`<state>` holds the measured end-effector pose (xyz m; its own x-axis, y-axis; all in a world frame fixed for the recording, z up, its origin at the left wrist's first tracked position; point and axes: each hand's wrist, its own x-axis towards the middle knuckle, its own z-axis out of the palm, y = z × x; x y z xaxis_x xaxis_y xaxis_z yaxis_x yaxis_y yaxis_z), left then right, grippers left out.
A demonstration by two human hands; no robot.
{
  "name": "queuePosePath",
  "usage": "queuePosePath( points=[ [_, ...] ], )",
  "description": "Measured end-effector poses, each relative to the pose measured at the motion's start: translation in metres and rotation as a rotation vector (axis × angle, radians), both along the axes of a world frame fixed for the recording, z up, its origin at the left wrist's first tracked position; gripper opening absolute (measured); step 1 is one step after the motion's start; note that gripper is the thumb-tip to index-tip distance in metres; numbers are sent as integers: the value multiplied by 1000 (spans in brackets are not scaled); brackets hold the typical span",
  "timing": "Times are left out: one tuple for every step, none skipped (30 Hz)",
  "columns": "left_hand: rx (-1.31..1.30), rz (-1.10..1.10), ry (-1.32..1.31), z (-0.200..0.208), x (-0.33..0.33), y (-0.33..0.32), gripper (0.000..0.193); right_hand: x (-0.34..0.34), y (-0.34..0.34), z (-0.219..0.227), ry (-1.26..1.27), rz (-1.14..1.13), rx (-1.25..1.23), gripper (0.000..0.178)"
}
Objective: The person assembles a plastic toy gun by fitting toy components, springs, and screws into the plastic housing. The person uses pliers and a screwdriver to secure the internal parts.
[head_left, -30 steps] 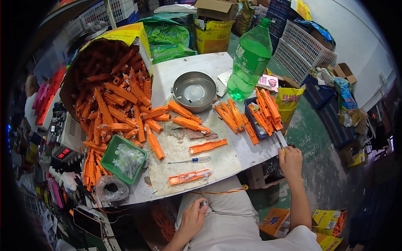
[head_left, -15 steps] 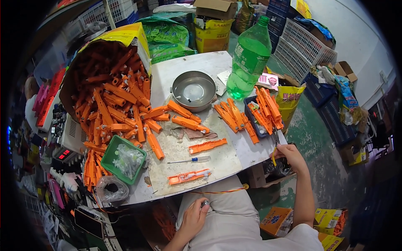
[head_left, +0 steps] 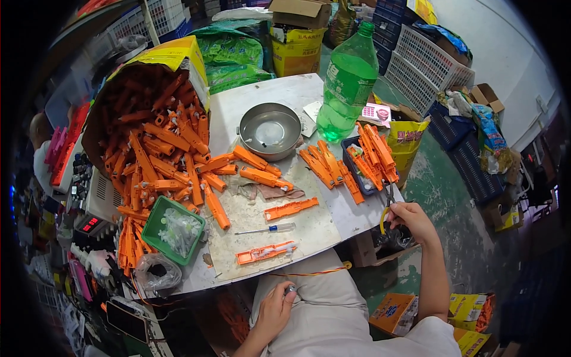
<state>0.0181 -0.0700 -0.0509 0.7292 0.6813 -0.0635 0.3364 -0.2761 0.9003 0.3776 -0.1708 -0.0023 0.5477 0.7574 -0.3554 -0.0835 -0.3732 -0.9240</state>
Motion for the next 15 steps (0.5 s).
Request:
queuePosePath(
  points=[
    [3,3,2,0,0,0,23,1,1,0,0,1,1,31],
    [4,5,3,0,-1,0,23,2,1,0,72,6,32,30],
    [0,10,8,-1,-2,-1,23,4,1,-1,145,11,63,29],
    [-4,16,13,-1,-2,-1,23,7,0,-4,144,13,63,29],
    [-4,17,12,-1,-2,-1,23,12,-2,-9,239,0,105,29],
    [-4,18,8,0,-2,-1,23,15,-3,-12,333,-12,147,29],
    [-4,20,6,0,-2,-1,24,17,-4,-12,334,-11,147,29],
    [-5,21,7,0,-3,-1,24,18,-4,-11,388,-7,186,29],
    [6,18,1,0,-3,0,24,19,-3,-11,441,-3,226,28],
    [17,13,-6,-1,-2,0,24,20,-3,-12,441,-5,226,28],
    [17,11,-6,0,-2,0,24,21,-2,-13,458,-40,227,28],
    [-26,1,2,0,-1,0,24,22,-1,-15,474,-75,228,28],
    [-69,-6,10,3,0,0,24,23,0,-16,474,-75,229,28],
    [-68,-7,9,7,2,1,24,24,0,-16,489,-57,239,28],
    [-74,-57,-43,12,8,1,24,24,0,-16,504,-38,250,28]
  ],
)
